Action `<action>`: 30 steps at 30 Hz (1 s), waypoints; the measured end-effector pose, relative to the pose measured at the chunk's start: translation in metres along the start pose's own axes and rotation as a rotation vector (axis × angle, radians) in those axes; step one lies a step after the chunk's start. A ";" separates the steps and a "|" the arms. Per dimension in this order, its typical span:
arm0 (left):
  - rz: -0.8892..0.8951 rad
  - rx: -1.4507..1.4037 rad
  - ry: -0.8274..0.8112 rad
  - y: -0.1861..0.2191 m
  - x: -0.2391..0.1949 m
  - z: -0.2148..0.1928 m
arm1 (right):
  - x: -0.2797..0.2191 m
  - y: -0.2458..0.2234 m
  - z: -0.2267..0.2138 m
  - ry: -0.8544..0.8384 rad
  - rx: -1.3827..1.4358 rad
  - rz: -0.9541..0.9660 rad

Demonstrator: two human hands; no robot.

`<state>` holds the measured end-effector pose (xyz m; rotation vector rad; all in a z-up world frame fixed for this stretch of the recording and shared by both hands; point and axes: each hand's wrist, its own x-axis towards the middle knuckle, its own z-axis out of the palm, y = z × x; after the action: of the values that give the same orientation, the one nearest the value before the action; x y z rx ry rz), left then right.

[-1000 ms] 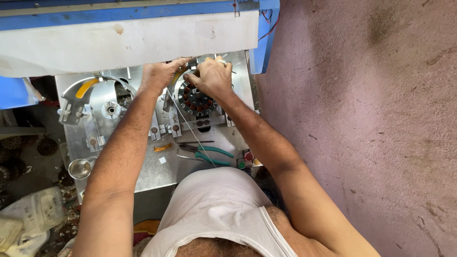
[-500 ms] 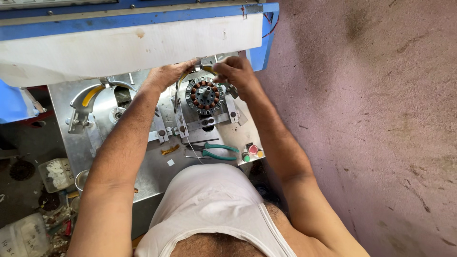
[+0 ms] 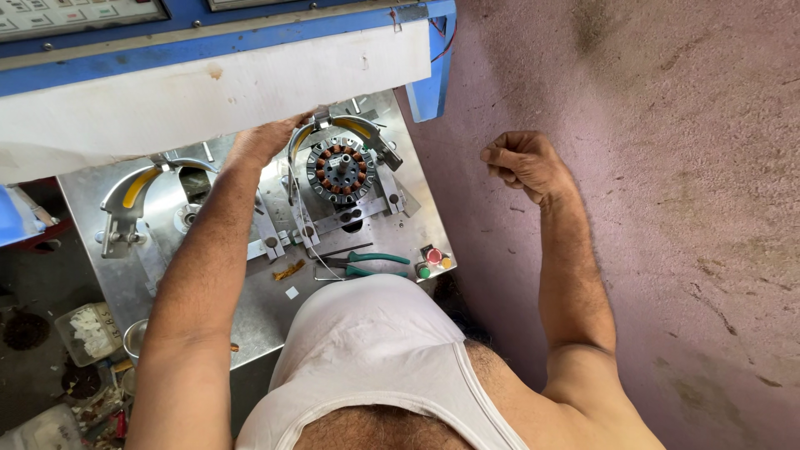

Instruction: The person works on a motor stator mounted on a machine by threading thin wires through the coils, using pliers to pull and position wires, and pressing buttons on a control panel.

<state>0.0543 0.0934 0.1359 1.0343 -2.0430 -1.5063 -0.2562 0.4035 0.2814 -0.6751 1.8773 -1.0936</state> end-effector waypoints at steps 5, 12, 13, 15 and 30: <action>-0.066 0.254 0.049 0.009 0.000 -0.005 | 0.014 0.022 -0.053 0.071 -0.150 -0.073; -0.065 -0.205 0.229 -0.016 0.029 0.017 | 0.048 0.033 -0.042 0.482 -1.081 -0.421; -0.032 0.015 0.239 -0.017 0.027 0.018 | 0.052 0.033 -0.019 0.524 -1.314 -0.417; 0.030 0.457 0.247 -0.017 0.012 0.021 | 0.058 0.027 0.027 0.361 -1.456 -0.374; 0.078 0.393 0.152 0.025 -0.006 0.030 | 0.157 0.033 0.190 0.123 -1.060 -1.247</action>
<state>0.0291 0.1206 0.1500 1.1537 -2.2888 -0.9739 -0.1724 0.2175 0.1396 -2.6474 2.0170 -0.6551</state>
